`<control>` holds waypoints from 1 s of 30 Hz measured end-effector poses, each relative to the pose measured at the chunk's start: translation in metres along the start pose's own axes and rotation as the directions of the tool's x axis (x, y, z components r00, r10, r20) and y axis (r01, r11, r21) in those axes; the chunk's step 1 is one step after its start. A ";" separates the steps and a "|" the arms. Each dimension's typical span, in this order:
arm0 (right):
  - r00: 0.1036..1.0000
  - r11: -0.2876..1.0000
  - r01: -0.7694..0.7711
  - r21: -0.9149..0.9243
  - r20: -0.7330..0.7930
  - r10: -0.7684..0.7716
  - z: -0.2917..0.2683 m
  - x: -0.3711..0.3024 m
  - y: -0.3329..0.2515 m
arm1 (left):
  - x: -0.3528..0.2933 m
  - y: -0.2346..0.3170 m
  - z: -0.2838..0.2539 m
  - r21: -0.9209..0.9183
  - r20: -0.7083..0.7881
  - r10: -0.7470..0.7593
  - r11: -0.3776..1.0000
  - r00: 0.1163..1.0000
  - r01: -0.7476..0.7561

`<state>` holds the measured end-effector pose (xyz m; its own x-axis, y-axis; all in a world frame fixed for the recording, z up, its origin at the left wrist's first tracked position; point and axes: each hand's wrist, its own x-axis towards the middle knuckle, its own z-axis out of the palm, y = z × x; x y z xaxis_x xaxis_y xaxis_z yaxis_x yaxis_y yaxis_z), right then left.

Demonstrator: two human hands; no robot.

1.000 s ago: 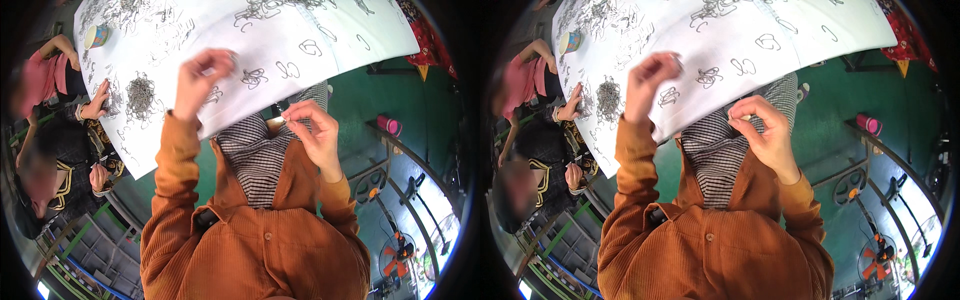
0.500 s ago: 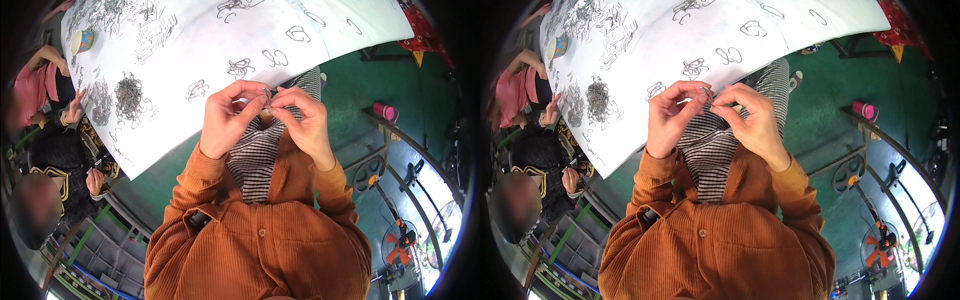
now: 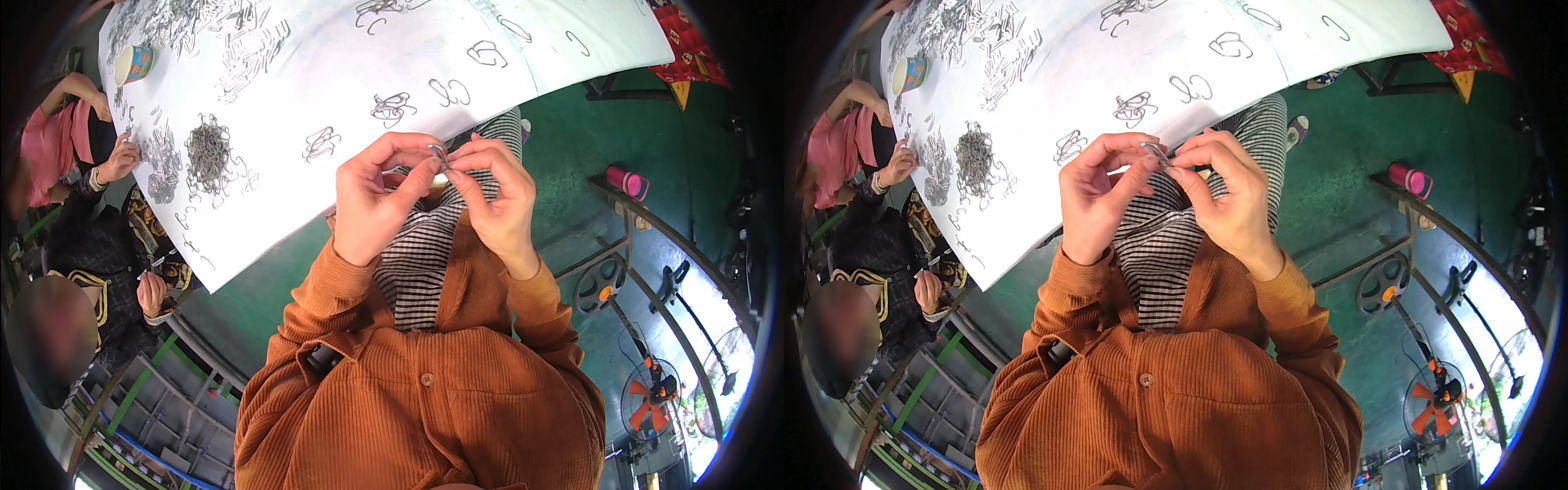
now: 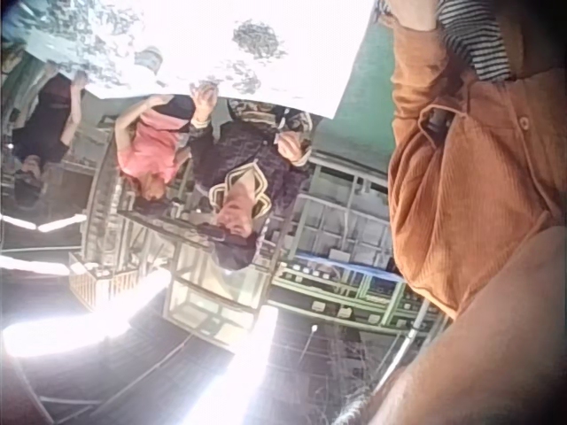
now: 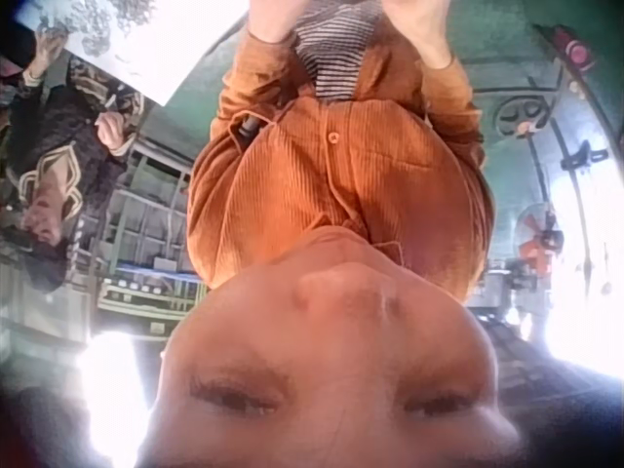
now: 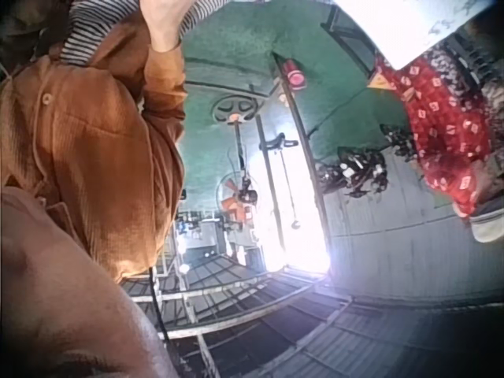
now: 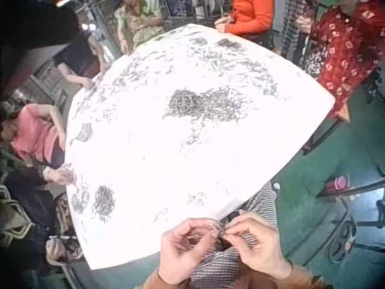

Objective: The person sits at a table and repeatedly picks up small metal pieces, linking them together by hand to form chains. The person places the finished chains onto a hanging metal rack and continues the process with new pieces from the table.

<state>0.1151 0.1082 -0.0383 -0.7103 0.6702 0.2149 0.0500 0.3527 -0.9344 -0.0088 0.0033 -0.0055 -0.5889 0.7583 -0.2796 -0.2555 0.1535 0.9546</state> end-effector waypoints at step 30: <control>0.659 0.803 0.522 -0.286 0.733 -0.168 0.104 0.109 0.032 | -0.022 -0.016 -0.011 0.191 0.152 0.388 0.891 0.909 -0.412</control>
<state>-0.0338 0.1243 -0.0744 -0.9913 -0.0958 0.0903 -0.1300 0.8202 -0.5571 -0.0001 -0.0226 -0.0153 -0.5183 0.8451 0.1314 0.1615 -0.0541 0.9854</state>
